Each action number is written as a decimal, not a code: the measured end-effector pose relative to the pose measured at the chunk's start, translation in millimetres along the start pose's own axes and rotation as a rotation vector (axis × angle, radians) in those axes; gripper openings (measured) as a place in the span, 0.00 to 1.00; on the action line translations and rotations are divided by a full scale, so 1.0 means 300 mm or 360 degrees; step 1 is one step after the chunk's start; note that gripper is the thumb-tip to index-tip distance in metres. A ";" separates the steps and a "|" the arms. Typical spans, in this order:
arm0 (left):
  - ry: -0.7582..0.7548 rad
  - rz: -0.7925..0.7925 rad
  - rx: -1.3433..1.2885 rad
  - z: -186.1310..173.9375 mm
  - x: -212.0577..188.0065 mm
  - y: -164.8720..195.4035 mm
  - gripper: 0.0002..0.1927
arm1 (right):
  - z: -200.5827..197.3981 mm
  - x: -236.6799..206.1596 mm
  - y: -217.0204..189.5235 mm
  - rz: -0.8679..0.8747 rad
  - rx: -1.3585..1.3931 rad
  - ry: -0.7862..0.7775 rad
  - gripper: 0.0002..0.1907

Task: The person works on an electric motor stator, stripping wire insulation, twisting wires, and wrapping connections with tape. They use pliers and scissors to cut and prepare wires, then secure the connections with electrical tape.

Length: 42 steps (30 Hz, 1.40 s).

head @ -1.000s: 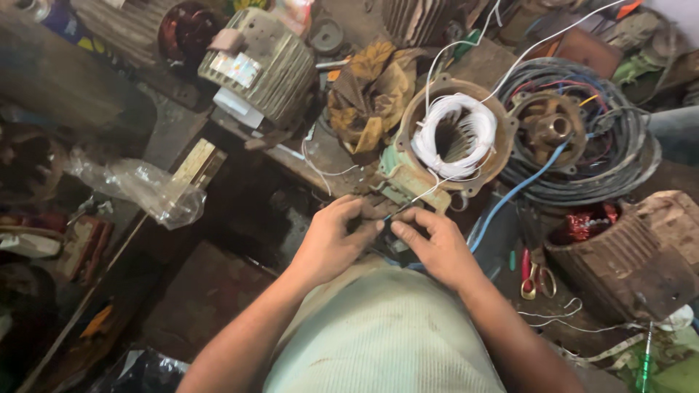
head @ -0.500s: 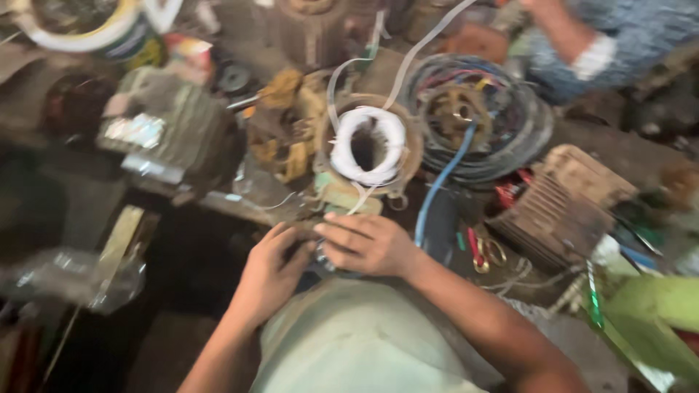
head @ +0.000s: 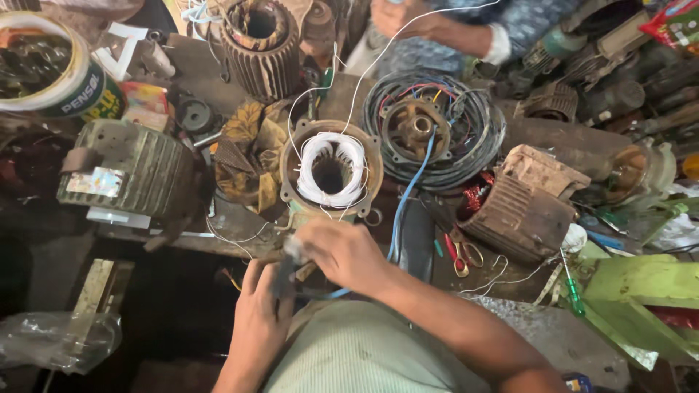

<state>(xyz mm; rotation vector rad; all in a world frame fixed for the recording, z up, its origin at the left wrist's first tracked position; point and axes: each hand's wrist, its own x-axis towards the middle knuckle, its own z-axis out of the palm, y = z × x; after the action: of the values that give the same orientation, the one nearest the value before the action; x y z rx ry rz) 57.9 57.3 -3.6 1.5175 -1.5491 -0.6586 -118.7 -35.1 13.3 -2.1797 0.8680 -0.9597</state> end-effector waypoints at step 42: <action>0.0037 0.0649 0.0451 -0.069 -0.034 -0.013 0.24 | 0.060 0.141 -0.068 0.0343 -0.0560 -0.0626 0.09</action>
<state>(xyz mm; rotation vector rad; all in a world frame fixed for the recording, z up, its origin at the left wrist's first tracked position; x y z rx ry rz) 76.5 70.6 1.3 1.3381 -1.9212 -0.1932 -75.9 -49.8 34.9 -2.3866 1.1067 -0.2702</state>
